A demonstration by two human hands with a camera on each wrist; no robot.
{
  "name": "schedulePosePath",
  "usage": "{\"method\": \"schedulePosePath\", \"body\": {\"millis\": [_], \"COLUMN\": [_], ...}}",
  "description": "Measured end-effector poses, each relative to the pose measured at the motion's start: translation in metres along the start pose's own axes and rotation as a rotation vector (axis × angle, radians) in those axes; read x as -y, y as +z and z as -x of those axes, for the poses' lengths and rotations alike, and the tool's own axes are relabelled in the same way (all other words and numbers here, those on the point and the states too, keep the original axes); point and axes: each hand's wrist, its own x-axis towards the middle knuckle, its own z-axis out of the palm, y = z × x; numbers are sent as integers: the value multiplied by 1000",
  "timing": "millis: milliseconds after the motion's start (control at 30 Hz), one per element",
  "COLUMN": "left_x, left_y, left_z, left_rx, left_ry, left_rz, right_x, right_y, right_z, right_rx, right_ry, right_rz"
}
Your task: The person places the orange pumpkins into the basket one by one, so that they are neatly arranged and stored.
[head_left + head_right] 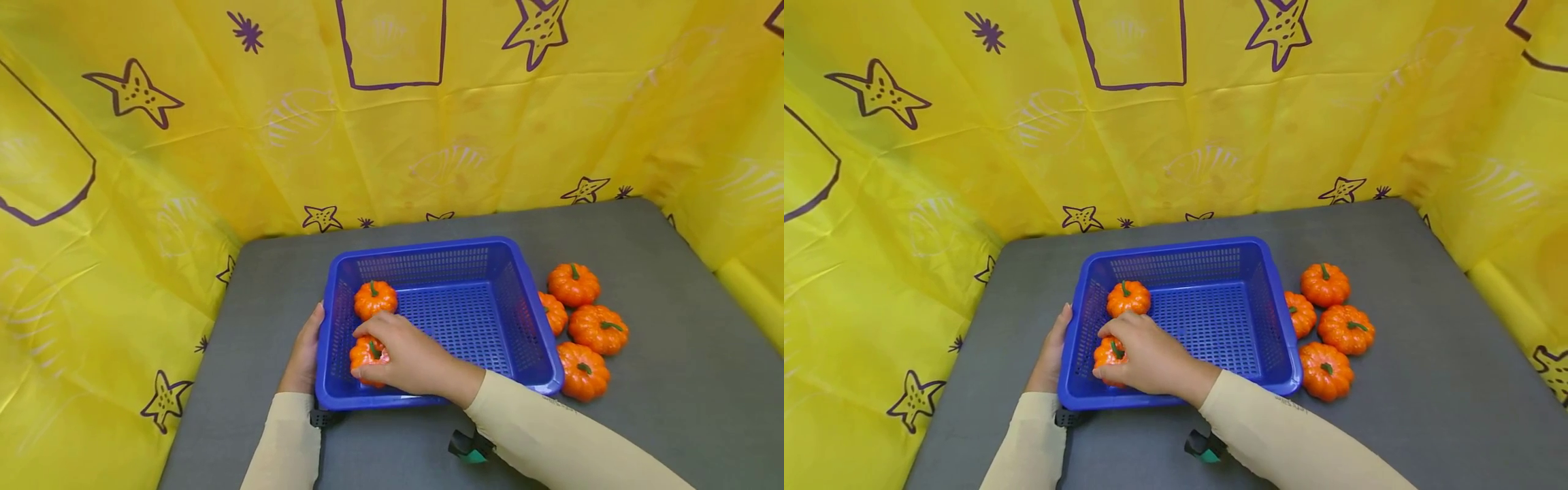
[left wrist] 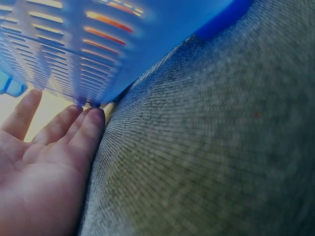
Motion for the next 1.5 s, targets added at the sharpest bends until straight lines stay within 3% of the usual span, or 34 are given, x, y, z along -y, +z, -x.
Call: {"method": "schedulePosePath", "body": {"millis": [267,567,767,1500], "left_x": [-2,-5,-5,-1], "left_y": [-1,0,1,-1], "left_z": [2,4,4,3], "left_rx": [-9,-13,-7,-15], "left_ry": [-12,-3,6,-10], "left_rz": [-23,-17,-23,-18], "right_x": [-3,-8,-10,-8], "right_y": [6,6,7,-2], "right_z": [-1,-5,-5,-1], "right_rx": [57,110,136,89], "right_ry": [37,117,125,114], "right_rz": [62,56,65,18]}}
